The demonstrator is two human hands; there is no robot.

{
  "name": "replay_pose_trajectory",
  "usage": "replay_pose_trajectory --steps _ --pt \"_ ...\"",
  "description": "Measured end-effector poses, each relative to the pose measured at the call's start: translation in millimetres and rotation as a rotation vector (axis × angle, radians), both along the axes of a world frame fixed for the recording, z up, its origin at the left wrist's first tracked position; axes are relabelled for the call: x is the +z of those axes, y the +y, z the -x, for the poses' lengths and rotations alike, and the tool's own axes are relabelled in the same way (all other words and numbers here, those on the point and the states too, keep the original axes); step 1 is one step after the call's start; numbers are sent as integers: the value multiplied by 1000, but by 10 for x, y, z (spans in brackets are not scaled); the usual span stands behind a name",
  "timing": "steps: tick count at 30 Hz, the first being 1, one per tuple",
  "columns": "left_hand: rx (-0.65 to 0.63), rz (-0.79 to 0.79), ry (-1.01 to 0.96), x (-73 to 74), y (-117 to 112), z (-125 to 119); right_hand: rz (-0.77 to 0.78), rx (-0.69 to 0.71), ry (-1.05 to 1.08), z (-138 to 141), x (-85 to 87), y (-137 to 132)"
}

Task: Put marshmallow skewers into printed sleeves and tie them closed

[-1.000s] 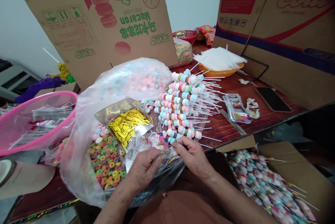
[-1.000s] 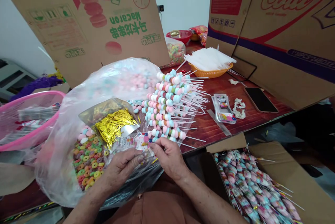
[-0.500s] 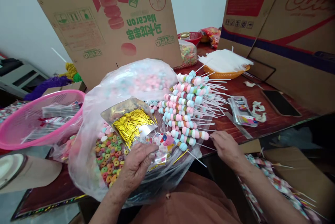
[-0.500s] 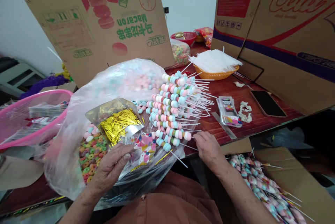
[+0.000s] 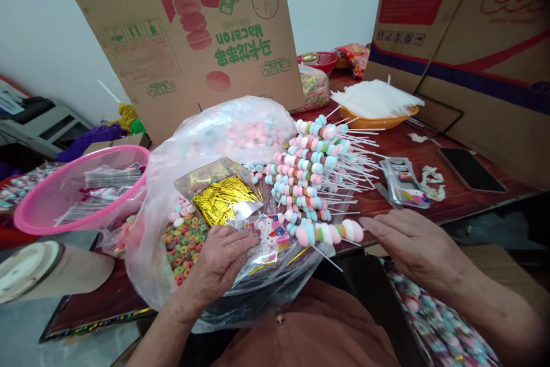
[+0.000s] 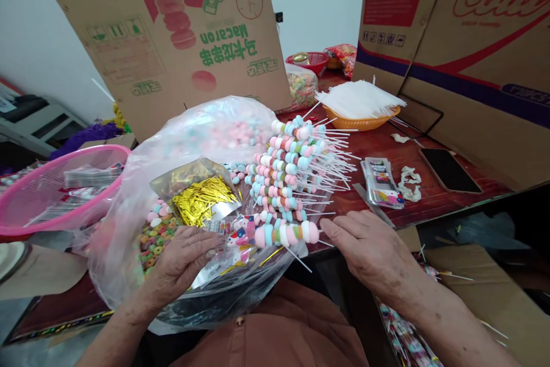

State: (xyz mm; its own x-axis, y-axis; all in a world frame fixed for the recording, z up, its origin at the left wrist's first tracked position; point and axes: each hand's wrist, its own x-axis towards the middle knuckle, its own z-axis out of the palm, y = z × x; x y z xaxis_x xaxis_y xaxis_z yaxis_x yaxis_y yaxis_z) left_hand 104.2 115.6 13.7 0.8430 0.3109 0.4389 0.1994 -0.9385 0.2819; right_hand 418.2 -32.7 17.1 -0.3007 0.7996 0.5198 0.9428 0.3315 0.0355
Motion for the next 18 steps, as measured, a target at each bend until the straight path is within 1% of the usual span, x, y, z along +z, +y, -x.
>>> replay_pose_trajectory --steps 3,8,11,13,16,18 --pt "-9 25 30 19 -3 -22 -1 -11 34 4 -25 -8" --pt "17 32 -11 10 -8 -42 29 3 29 63 -70 -12" --pt "-7 49 51 17 -9 -73 44 11 13 97 -69 -6" --pt "-8 20 84 36 -2 -117 60 21 1 126 -57 8" --pt "36 -48 81 75 18 -180 121 44 55 163 -32 32" --pt "52 -56 79 95 28 -200 215 84 141 179 -16 38"
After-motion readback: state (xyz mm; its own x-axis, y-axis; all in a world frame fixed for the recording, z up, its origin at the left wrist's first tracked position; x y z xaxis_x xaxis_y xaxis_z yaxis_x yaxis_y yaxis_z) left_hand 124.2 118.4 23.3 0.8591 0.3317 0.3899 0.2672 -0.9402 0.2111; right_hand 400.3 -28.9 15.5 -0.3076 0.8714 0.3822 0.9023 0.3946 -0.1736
